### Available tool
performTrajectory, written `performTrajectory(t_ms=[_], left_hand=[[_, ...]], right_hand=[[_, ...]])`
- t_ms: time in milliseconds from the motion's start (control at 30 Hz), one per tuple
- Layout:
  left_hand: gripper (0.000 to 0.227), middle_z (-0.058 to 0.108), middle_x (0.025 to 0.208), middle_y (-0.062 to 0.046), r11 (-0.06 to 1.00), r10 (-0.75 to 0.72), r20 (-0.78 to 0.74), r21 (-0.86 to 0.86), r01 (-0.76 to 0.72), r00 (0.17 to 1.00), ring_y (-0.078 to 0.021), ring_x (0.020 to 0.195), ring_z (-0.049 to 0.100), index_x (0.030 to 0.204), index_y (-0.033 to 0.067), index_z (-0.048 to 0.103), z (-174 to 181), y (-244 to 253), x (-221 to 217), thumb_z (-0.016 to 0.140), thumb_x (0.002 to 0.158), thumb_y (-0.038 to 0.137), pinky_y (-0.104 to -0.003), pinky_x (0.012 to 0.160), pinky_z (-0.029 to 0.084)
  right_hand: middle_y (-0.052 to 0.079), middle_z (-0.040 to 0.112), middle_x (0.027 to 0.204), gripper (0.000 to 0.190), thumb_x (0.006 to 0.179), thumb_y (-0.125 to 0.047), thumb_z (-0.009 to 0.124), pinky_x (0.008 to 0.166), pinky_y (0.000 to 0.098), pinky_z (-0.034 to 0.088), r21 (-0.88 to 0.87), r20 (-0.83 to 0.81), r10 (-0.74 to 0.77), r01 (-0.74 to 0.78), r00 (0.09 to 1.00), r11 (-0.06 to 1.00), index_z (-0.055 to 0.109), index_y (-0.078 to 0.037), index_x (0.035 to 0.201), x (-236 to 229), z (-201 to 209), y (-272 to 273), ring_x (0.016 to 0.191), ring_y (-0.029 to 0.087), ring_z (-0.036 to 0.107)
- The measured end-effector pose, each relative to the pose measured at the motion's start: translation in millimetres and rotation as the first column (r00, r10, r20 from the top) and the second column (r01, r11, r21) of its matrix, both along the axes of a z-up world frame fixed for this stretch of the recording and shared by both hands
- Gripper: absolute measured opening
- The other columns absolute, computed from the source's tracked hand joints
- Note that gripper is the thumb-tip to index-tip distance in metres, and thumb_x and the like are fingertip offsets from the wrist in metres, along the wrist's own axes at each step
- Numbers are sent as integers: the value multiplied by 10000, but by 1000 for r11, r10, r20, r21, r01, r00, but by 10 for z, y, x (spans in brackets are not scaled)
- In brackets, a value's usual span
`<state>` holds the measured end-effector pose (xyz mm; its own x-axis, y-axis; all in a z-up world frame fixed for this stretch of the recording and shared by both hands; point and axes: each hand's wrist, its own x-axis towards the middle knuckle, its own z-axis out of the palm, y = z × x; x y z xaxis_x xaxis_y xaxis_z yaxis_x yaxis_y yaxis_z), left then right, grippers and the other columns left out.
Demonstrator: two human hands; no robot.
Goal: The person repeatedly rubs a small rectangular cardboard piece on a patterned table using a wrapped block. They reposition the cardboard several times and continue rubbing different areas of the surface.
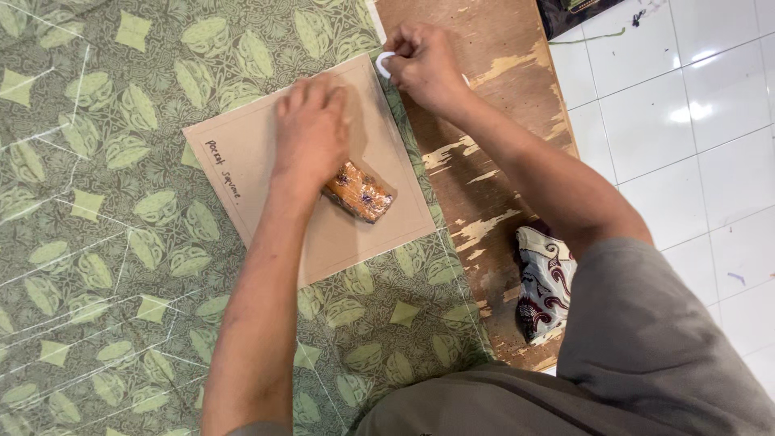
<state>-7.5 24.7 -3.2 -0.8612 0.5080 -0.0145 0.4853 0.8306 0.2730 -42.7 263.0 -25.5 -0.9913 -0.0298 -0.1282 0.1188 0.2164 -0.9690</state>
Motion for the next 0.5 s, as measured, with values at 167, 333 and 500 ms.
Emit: performTrajectory(t_ms=[167, 333, 500], left_hand=[[643, 419, 1575, -79, 999, -36, 131, 15, 35, 991, -408, 1418, 351, 1433, 110, 571, 72, 320, -87, 738, 886, 401, -567, 1103, 321], [790, 376, 1607, -50, 997, -65, 123, -40, 70, 990, -399, 1412, 342, 1457, 124, 543, 146, 313, -78, 804, 796, 468, -579, 1073, 324], [894, 303, 1662, -1, 994, -66, 127, -76, 76, 990, -410, 1411, 328, 1513, 141, 488, 114, 355, -107, 817, 764, 501, -592, 1064, 320]], right_hand=[[53, 697, 754, 116, 876, -21, 740, 585, 292, 539, 140, -69, -9, 19, 998, 990, 662, 14, 955, -77, -90, -80, 647, 120, 664], [115, 730, 772, 119, 840, -60, 781, 638, 328, 565, 378, -230, 67, 26, 971, 925, 703, 14, 892, -24, -142, -36, 687, 187, 716], [138, 717, 731, 112, 835, -72, 789, 619, 344, 554, 430, -200, 77, 17, 977, 903, 724, 7, 881, -58, -114, -54, 652, 212, 707]])
